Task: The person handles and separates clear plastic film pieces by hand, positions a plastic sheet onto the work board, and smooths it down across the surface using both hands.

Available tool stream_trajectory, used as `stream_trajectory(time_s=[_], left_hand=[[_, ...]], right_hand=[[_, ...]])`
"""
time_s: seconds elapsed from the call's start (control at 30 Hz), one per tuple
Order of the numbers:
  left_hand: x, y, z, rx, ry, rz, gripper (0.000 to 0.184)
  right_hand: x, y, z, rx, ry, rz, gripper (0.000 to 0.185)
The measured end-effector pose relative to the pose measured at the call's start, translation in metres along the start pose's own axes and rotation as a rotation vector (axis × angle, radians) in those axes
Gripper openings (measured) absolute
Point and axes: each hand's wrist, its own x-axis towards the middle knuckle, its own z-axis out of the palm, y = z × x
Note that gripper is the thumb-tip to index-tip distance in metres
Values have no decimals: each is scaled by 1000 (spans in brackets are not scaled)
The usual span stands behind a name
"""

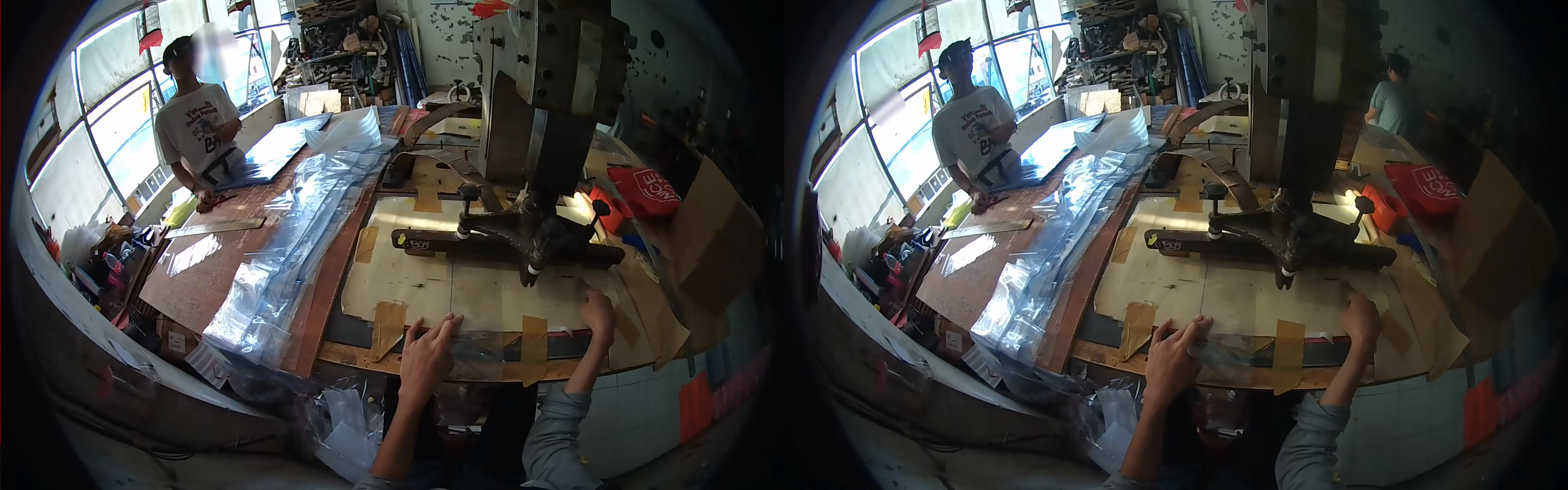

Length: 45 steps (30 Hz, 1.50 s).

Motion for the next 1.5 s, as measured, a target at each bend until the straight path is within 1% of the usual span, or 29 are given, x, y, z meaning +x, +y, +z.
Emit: stream_trajectory(time_s=[0.27,0.37,0.47,0.77,0.87,0.97,1.03,1.1,1.17,1.27,1.33,1.4,1.5], left_hand=[[-1,-1,1,10,-6,1,50],[-1,-1,2,19,-2,1,49],[-1,-2,1,23,-7,6,49],[-2,-3,1,18,-1,30,48],[-1,-1,0,14,-1,22,48],[-2,1,-1,13,-18,7,48],[-1,0,-1,21,-31,-8,48],[-1,0,0,16,-17,1,50],[-1,1,-1,19,-21,6,51],[-3,2,-1,18,-47,-3,54],[-1,0,0,14,-27,3,58],[-1,-2,4,0,15,11,64],[-2,3,-2,14,-43,-20,54]], right_hand=[[4,6,4,16,-7,24,45],[-4,-3,-8,23,-51,47,48],[2,5,3,-5,5,22,47],[1,1,2,31,34,14,50],[8,4,7,-46,19,9,47],[-12,-2,6,-148,4,-33,47],[-69,-45,-16,-92,23,-39,47],[-107,-85,-17,-72,-31,-214,48],[-108,-107,1,-126,20,-457,50],[-88,-128,19,-144,-22,-493,51],[-78,-128,39,-132,18,-461,52],[-75,-127,44,-134,46,-449,52],[-77,-126,44,-129,47,-455,51]])
